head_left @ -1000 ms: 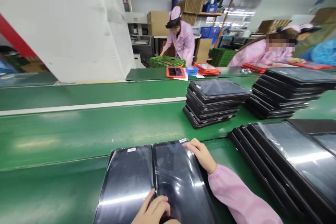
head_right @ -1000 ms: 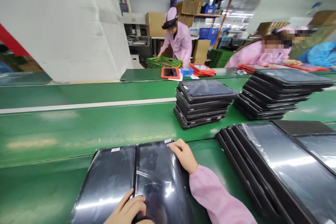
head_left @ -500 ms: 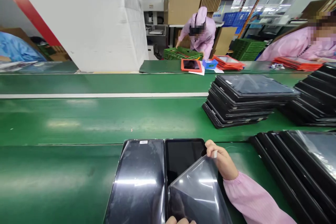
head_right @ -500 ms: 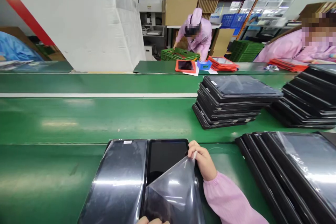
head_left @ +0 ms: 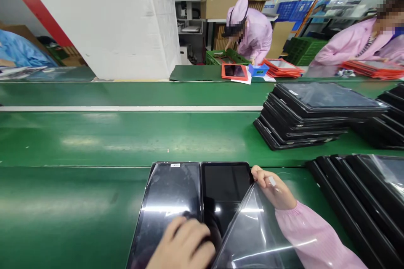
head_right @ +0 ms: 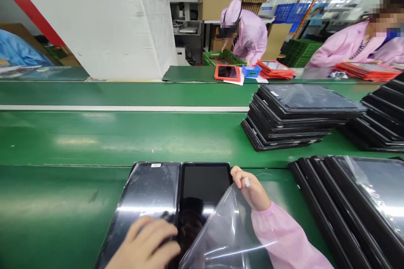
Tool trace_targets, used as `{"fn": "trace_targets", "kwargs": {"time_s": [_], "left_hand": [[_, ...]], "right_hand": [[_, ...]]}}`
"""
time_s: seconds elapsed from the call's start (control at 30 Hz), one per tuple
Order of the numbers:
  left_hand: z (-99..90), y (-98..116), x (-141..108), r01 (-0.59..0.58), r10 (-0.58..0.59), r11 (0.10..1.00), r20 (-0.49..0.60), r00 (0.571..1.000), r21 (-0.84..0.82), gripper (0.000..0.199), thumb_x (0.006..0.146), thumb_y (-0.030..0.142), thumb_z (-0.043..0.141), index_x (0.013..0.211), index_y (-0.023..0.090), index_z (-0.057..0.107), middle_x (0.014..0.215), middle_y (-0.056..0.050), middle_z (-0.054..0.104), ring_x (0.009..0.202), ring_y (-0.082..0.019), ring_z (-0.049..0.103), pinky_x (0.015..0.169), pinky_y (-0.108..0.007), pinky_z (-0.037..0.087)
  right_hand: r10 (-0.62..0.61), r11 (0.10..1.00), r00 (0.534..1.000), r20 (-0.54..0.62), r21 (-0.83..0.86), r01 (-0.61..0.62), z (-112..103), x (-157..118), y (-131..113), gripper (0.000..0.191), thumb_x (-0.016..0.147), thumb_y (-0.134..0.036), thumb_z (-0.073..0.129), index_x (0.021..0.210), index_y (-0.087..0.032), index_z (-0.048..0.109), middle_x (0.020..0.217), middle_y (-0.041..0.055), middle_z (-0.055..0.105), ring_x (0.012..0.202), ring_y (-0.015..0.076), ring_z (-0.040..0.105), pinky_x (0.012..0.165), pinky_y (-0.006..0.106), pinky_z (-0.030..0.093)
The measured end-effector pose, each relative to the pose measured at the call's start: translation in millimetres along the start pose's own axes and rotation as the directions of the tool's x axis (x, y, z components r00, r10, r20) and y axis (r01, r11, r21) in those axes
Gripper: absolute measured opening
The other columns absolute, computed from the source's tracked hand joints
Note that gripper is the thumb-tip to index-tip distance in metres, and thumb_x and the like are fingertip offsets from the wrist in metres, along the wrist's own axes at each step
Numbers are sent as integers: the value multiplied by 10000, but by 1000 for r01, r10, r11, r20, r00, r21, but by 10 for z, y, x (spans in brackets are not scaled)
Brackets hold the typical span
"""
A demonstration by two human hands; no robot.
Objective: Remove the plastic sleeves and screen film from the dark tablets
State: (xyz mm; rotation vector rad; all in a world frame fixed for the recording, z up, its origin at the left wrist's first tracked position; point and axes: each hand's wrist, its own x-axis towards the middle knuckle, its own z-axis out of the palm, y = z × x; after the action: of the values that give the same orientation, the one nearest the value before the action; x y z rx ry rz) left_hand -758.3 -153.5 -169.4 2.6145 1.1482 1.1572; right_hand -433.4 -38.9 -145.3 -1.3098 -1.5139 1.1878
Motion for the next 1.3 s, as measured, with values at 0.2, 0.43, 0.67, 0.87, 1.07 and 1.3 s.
{"fn": "trace_targets", "kwargs": {"time_s": [0.2,0.43,0.67,0.87,1.07,1.3], "left_hand": [[-213,-592,97,165,-204,945,114,972,284,345,947,156,438,1177,258,675,1255,-68,692,1183,-251,627,1007,-450,470],[80,-872,85,156,-210,934,139,968,322,443,989,261,480,1425,287,550,1498,-75,546,1353,-267,531,1018,-448,517],[73,-913,65,105,-161,938,146,976,331,479,957,302,533,1435,282,556,1532,-66,511,1355,-265,517,1040,-395,480],[80,-948,28,44,-112,928,164,980,370,499,948,332,533,1442,260,545,1526,-79,514,1361,-264,508,1031,-393,464],[113,-1036,-44,3,-84,923,194,977,384,559,942,365,535,1492,275,485,1542,-87,495,1347,-279,524,1017,-406,463],[116,-988,-11,128,-167,957,133,977,260,479,959,355,519,1434,299,551,1504,-67,537,1336,-276,532,1107,-414,404]], "right_hand": [[18,1000,1000,13,14,-18,6,-13,-58,650,750,-774,545,460,-220,366,699,49,404,691,224,390,661,389,367],[51,998,998,32,31,-52,-4,-56,-90,587,753,-667,600,456,-213,375,673,44,384,688,227,394,649,376,357],[78,995,996,36,58,-80,1,-113,-61,604,812,-682,556,474,-208,396,696,47,398,692,227,395,647,371,343],[65,997,995,74,42,-68,30,-117,-106,646,811,-762,534,495,-205,444,700,43,429,655,206,387,636,355,323],[54,998,995,81,3,-55,75,-105,-172,647,808,-751,553,479,-202,453,716,55,483,653,200,414,658,362,345],[67,998,996,54,-9,-67,92,-87,-167,605,727,-716,616,437,-203,477,719,60,509,655,200,444,668,372,382]]}}
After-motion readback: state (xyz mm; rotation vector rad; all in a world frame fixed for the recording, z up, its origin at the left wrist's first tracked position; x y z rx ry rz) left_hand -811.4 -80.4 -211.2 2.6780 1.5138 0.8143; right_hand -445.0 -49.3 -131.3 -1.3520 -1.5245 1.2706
